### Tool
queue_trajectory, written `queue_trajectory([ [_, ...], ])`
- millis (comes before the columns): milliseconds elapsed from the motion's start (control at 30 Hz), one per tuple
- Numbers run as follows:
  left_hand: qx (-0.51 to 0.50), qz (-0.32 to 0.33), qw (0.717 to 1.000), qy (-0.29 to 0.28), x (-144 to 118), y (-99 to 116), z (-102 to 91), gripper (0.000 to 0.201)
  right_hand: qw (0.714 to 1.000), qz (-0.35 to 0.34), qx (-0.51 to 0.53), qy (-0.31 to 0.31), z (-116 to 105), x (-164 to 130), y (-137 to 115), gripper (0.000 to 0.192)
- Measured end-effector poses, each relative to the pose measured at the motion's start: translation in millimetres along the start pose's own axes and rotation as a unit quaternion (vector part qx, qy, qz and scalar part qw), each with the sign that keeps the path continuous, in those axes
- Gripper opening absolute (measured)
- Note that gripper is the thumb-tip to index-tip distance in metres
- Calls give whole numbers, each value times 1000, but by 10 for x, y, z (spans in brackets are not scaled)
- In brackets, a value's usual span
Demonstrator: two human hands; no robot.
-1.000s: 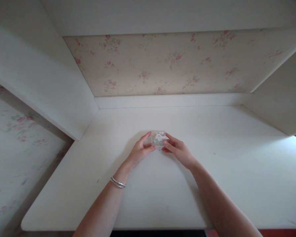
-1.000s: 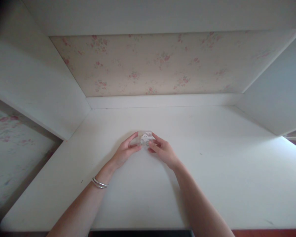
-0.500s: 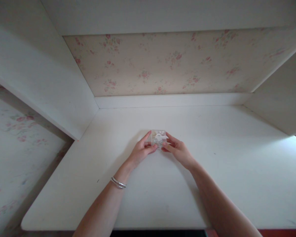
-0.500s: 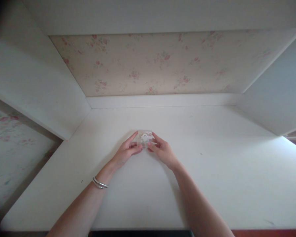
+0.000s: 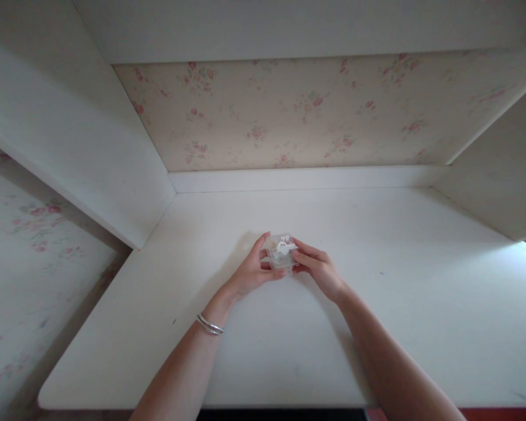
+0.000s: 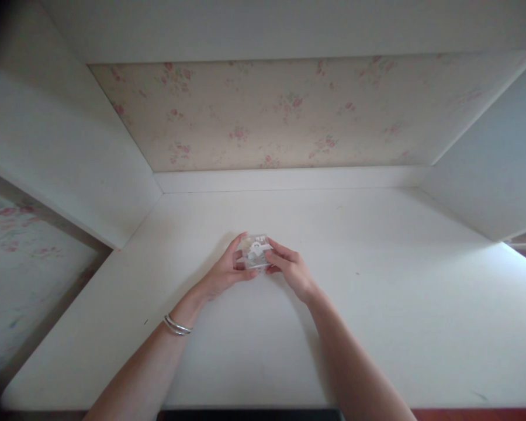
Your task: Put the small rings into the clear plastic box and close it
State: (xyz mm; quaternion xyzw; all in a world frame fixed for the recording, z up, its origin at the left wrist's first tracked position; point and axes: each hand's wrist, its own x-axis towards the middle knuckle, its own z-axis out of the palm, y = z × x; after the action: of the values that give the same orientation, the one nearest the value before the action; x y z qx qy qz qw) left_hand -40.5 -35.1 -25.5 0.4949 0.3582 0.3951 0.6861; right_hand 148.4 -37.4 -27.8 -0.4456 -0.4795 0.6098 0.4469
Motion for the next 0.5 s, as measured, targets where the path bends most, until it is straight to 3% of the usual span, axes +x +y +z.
queue_trajectory([
  [167,23,27,999,8,39,-89,31,92,991,-41,-126,23,-4,3,38,50],
  [333,99,43,993,44,68,-155,72,83,923,-155,-333,112,124,-61,16,65],
  [433,168,59,982,64,67,-169,99,77,893,-165,-397,134,222,-102,9,77],
  [500,188,61,978,70,65,-173,106,76,882,-158,-418,149,260,-115,14,72],
])
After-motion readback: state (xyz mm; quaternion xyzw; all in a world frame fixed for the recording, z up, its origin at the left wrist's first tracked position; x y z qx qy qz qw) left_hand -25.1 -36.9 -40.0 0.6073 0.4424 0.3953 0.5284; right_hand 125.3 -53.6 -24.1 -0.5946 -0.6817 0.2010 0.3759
